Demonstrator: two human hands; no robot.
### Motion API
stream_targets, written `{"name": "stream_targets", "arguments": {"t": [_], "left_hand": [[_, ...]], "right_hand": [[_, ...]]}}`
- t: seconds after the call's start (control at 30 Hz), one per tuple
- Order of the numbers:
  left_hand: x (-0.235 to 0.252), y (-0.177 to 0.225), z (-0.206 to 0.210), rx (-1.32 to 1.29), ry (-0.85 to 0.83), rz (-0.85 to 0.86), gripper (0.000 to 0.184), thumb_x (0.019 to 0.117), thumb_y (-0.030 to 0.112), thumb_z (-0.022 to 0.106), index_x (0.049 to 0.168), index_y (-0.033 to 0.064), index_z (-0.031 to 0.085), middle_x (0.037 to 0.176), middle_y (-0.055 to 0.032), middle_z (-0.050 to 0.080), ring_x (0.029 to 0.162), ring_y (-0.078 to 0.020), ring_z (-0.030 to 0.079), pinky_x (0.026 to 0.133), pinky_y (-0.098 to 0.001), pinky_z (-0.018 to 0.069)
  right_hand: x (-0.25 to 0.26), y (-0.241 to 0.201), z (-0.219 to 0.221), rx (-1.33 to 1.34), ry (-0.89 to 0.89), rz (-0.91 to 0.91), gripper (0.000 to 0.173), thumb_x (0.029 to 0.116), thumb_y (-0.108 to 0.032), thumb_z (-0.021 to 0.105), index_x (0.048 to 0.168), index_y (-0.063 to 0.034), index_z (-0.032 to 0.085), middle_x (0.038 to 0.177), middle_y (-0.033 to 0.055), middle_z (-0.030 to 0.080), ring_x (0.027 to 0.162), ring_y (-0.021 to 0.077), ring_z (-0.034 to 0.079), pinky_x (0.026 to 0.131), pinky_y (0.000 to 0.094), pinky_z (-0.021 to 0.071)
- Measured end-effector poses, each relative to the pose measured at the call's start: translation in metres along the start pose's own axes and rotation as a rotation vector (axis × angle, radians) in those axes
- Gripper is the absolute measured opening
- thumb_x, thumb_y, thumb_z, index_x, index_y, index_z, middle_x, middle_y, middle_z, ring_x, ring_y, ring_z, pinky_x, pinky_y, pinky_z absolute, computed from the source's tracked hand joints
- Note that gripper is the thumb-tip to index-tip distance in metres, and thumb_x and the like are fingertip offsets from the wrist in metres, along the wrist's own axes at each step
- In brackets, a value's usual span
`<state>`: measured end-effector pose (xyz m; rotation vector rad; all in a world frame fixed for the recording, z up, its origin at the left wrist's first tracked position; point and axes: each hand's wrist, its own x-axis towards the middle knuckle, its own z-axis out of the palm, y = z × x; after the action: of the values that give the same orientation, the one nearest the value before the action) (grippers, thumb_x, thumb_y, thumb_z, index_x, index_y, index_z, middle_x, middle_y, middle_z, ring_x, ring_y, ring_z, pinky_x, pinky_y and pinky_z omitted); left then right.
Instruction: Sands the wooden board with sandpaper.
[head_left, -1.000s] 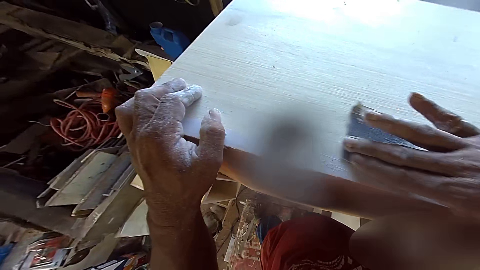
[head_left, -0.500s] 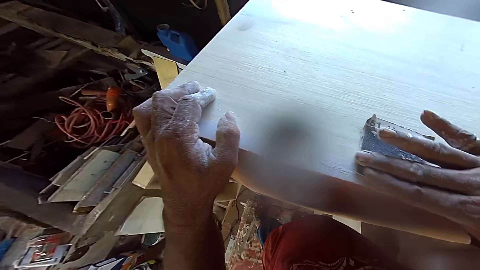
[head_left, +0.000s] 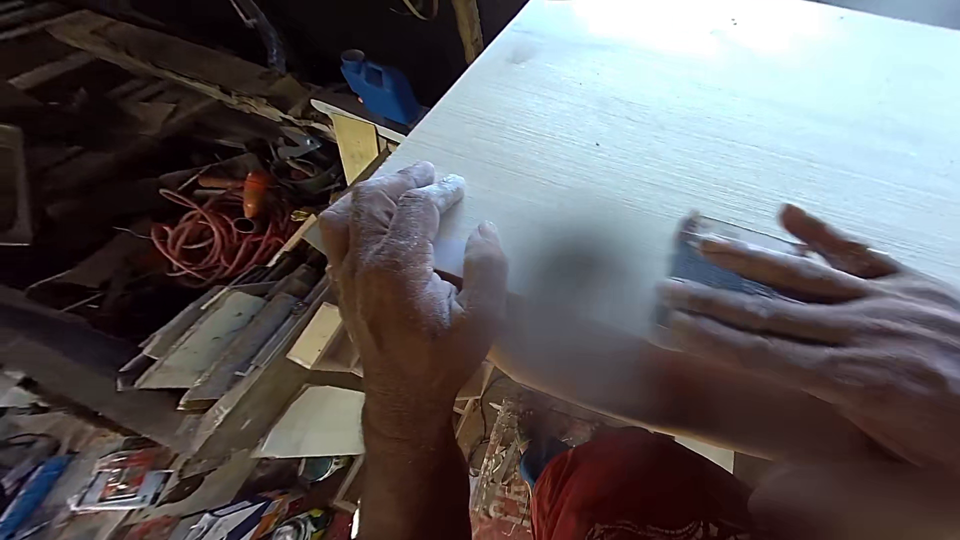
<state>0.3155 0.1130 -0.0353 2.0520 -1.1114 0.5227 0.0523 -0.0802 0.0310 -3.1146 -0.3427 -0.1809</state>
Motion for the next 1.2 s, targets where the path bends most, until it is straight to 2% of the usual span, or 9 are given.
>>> {"name": "stream_targets", "arguments": {"t": [0.1, 0.3, 0.4, 0.5, 0.7, 0.8, 0.9, 1.1, 1.2], "left_hand": [[-0.002, -0.003, -0.001, -0.009, -0.027, 0.018, 0.043, 0.0988, 0.038, 0.049, 0.127, 0.0132, 0.069, 0.143, -0.0077, 0.058, 0.134, -0.0295, 0.048, 0.108, -0.0494, 0.0365], [0.001, -0.001, 0.004, -0.017, -0.018, 0.003, 0.044, 0.0992, 0.040, 0.050, 0.127, 0.0118, 0.068, 0.144, -0.0088, 0.058, 0.136, -0.0291, 0.046, 0.112, -0.0492, 0.0331], [0.002, 0.003, 0.002, -0.027, -0.016, -0.028, 0.046, 0.0990, 0.041, 0.049, 0.128, 0.0114, 0.068, 0.144, -0.0090, 0.057, 0.138, -0.0282, 0.045, 0.113, -0.0464, 0.0320], [0.002, 0.000, 0.001, -0.040, -0.028, -0.021, 0.047, 0.0999, 0.041, 0.048, 0.130, 0.0107, 0.067, 0.145, -0.0094, 0.057, 0.138, -0.0288, 0.045, 0.114, -0.0472, 0.0318], [0.003, 0.008, 0.001, -0.024, -0.025, -0.030, 0.046, 0.0997, 0.040, 0.049, 0.129, 0.0097, 0.067, 0.145, -0.0106, 0.057, 0.138, -0.0294, 0.046, 0.113, -0.0473, 0.0328], [0.001, 0.007, 0.001, -0.028, -0.024, -0.035, 0.046, 0.0994, 0.041, 0.049, 0.129, 0.0101, 0.067, 0.144, -0.0104, 0.057, 0.137, -0.0287, 0.046, 0.113, -0.0474, 0.0330], [0.001, 0.005, 0.000, -0.038, -0.029, -0.026, 0.045, 0.0999, 0.040, 0.049, 0.128, 0.0101, 0.067, 0.145, -0.0096, 0.057, 0.138, -0.0286, 0.045, 0.114, -0.0481, 0.0328], [0.000, 0.003, -0.001, 0.008, -0.031, 0.000, 0.045, 0.1005, 0.041, 0.050, 0.129, 0.0120, 0.067, 0.146, -0.0086, 0.055, 0.137, -0.0307, 0.045, 0.110, -0.0514, 0.0349], [-0.001, 0.001, -0.002, 0.010, -0.034, 0.001, 0.045, 0.1003, 0.041, 0.050, 0.130, 0.0121, 0.067, 0.146, -0.0091, 0.056, 0.137, -0.0312, 0.045, 0.111, -0.0515, 0.0352]], "right_hand": [[0.020, 0.006, 0.000, 0.033, 0.023, -0.061, 0.078, 0.0951, -0.074, 0.035, 0.153, -0.0244, 0.050, 0.163, -0.0029, 0.041, 0.157, 0.0272, 0.021, 0.124, 0.0704, 0.0070], [-0.062, 0.001, -0.014, -0.037, -0.042, 0.104, 0.081, 0.0954, -0.076, 0.030, 0.157, -0.0259, 0.044, 0.163, -0.0037, 0.041, 0.156, 0.0308, 0.024, 0.123, 0.0716, 0.0088], [-0.035, -0.006, -0.009, -0.073, -0.004, 0.087, 0.080, 0.0956, -0.077, 0.027, 0.154, -0.0276, 0.049, 0.162, -0.0041, 0.043, 0.156, 0.0290, 0.024, 0.122, 0.0717, 0.0079], [-0.004, 0.002, -0.008, -0.057, 0.025, -0.011, 0.077, 0.0960, -0.074, 0.034, 0.152, -0.0240, 0.052, 0.160, -0.0025, 0.045, 0.157, 0.0285, 0.021, 0.124, 0.0704, 0.0042], [-0.063, -0.005, -0.020, -0.063, -0.032, 0.115, 0.078, 0.0967, -0.073, 0.030, 0.154, -0.0234, 0.049, 0.162, -0.0037, 0.042, 0.157, 0.0290, 0.022, 0.124, 0.0691, 0.0059], [-0.040, -0.009, -0.009, -0.089, 0.014, 0.087, 0.081, 0.0965, -0.076, 0.026, 0.154, -0.0251, 0.049, 0.161, -0.0028, 0.044, 0.157, 0.0299, 0.023, 0.122, 0.0724, 0.0077], [-0.002, -0.004, -0.006, -0.056, 0.041, 0.021, 0.079, 0.0951, -0.075, 0.033, 0.153, -0.0245, 0.050, 0.161, -0.0029, 0.044, 0.157, 0.0272, 0.022, 0.124, 0.0701, 0.0055], [-0.060, -0.011, -0.019, -0.074, -0.005, 0.119, 0.079, 0.0962, -0.073, 0.031, 0.154, -0.0227, 0.049, 0.162, -0.0040, 0.043, 0.157, 0.0289, 0.022, 0.125, 0.0692, 0.0066], [-0.042, -0.014, -0.012, -0.105, 0.015, 0.113, 0.079, 0.0974, -0.075, 0.026, 0.152, -0.0246, 0.052, 0.160, -0.0028, 0.046, 0.156, 0.0298, 0.026, 0.122, 0.0716, 0.0100]]}}
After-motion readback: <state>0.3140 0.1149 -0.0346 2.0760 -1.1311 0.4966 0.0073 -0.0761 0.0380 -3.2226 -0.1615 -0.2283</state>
